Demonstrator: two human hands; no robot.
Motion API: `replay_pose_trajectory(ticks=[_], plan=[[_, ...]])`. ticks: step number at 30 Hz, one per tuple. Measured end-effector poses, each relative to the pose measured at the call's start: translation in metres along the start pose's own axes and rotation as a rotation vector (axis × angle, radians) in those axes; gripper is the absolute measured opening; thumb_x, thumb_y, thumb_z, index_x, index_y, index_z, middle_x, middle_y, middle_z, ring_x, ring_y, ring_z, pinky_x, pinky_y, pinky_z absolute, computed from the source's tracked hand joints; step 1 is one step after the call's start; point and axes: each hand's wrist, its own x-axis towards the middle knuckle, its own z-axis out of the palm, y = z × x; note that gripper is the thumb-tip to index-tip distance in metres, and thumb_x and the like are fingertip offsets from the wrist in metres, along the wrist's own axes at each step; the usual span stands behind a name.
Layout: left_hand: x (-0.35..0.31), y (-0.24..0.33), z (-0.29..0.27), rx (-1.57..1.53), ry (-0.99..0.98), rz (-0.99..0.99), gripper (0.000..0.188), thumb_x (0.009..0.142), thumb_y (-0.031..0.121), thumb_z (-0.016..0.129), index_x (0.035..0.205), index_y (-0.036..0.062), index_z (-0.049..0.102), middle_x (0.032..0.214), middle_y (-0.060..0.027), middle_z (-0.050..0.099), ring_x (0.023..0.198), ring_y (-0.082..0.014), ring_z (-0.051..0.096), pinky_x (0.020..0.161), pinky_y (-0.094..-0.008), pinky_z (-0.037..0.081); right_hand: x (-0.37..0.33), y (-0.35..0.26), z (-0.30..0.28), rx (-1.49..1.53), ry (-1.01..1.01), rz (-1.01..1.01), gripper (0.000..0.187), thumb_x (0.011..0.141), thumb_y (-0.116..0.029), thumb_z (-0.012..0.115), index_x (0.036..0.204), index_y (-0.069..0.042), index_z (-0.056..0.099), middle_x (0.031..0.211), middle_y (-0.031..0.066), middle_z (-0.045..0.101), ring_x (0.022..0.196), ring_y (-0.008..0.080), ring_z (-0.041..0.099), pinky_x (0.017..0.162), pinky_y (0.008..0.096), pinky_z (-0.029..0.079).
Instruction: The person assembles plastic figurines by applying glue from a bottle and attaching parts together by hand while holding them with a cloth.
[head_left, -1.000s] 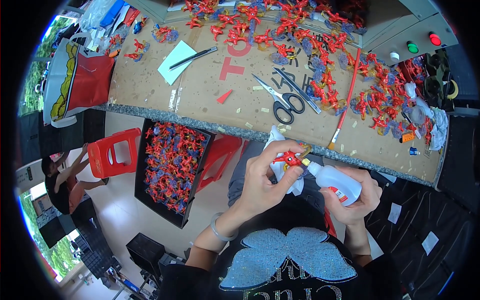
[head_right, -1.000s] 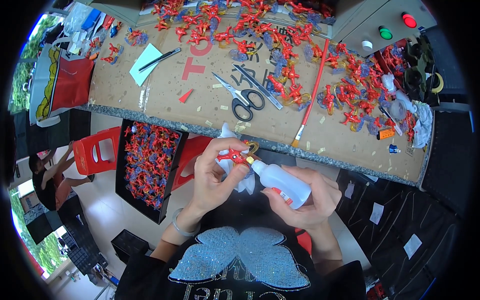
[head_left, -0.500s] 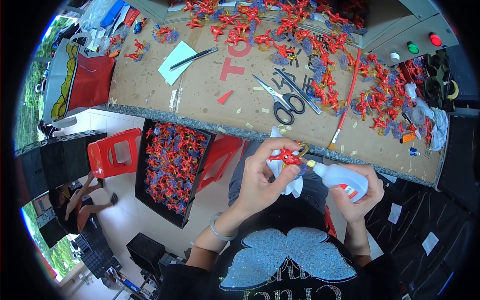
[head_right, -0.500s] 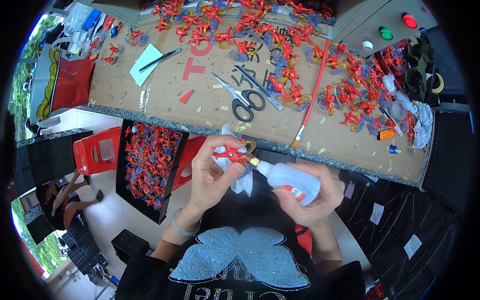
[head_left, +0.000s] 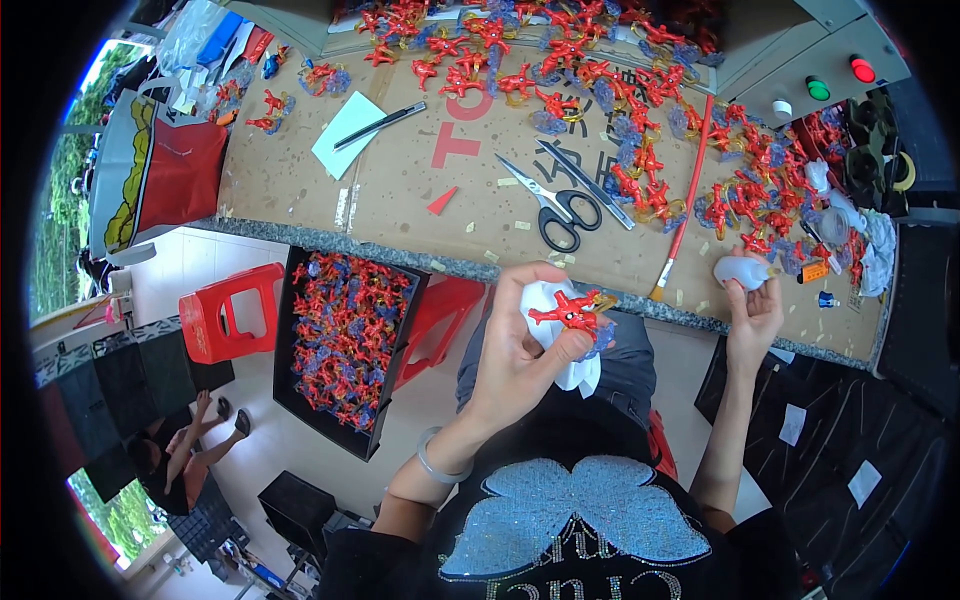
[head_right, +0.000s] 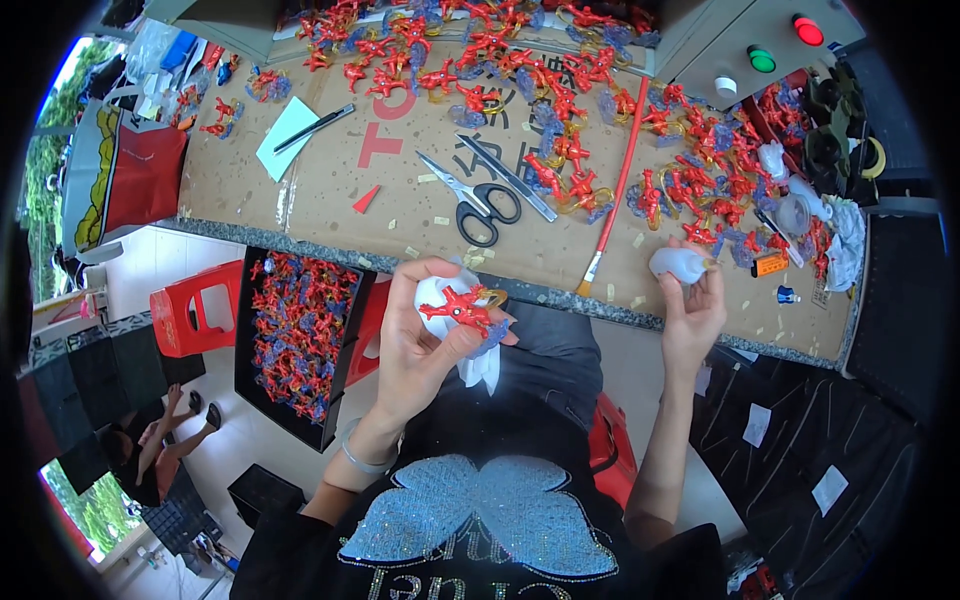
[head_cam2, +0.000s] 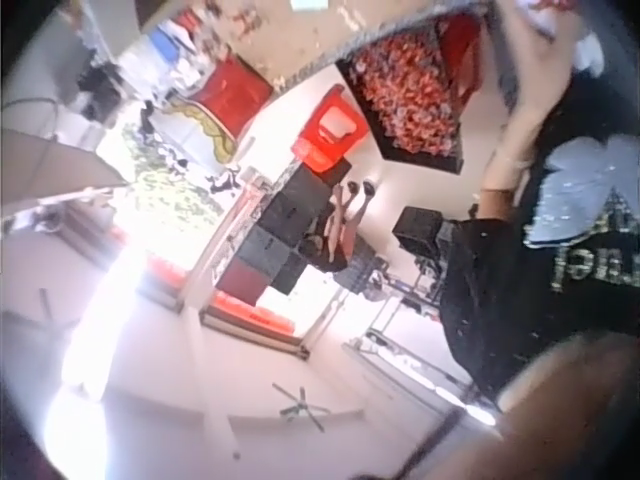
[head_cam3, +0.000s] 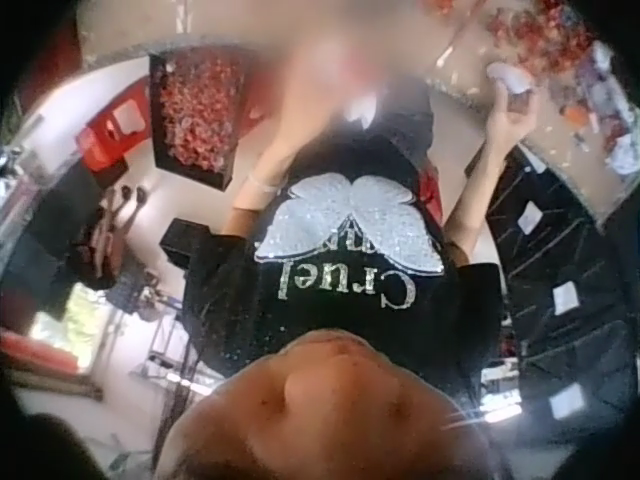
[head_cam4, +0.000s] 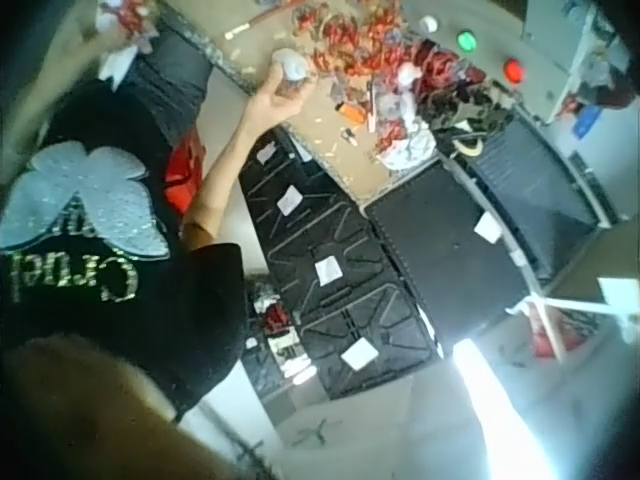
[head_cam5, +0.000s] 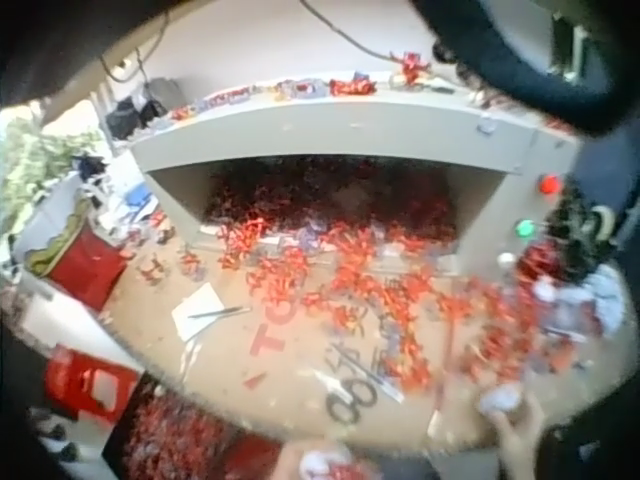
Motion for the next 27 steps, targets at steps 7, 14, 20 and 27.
replay_pose_trajectory(ticks=[7, 14, 20, 27], plan=[[0.004, 0.0, -0.004, 0.259, -0.09, -0.027, 0.041, 0.083, 0.002, 0.071, 0.118, -0.004, 0.049, 0.11, -0.0164, 0.063, 0.094, -0.0216, 0.067, 0.08, -0.032, 0.056, -0.017, -0.018, 0.01, -0.264, 0.195, -0.165, 0.049, 0.085, 0.003, 0.063, 0.13, 0.003, 0.045, 0.123, 0.0167, 0.057, 0.114, 0.0226, 0.054, 0.1, 0.0347, 0.04], [0.003, -0.005, 0.001, 0.506, -0.066, 0.004, 0.029, 0.079, 0.006, 0.076, 0.102, 0.0005, 0.058, 0.09, -0.0076, 0.069, 0.078, -0.0081, 0.065, 0.064, -0.0219, 0.05, -0.045, -0.108, 0.051, -0.283, -0.245, -0.323, 0.03, 0.073, 0.0, 0.073, 0.101, 0.002, 0.065, 0.099, 0.0153, 0.065, 0.094, 0.0266, 0.062, 0.083, 0.0363, 0.047], [0.001, -0.005, -0.006, 0.538, -0.131, -0.016, 0.028, 0.079, 0.007, 0.076, 0.1, 0.0006, 0.059, 0.085, -0.0052, 0.068, 0.069, -0.0052, 0.061, 0.056, -0.0215, 0.044, -0.033, -0.101, 0.067, -0.181, -0.474, -0.294, 0.026, 0.068, -0.006, 0.079, 0.091, 0.001, 0.07, 0.087, 0.0132, 0.069, 0.08, 0.0264, 0.066, 0.077, 0.0346, 0.05], [0.001, -0.005, -0.011, 0.53, -0.09, 0.125, 0.019, 0.079, 0.002, 0.074, 0.095, -0.0011, 0.064, 0.086, -0.0067, 0.07, 0.072, -0.0086, 0.065, 0.063, -0.0226, 0.049, -0.039, -0.098, 0.076, -0.076, -0.45, -0.294, 0.024, 0.066, -0.006, 0.081, 0.088, 0.002, 0.074, 0.087, 0.0131, 0.07, 0.081, 0.0251, 0.067, 0.074, 0.0329, 0.051]])
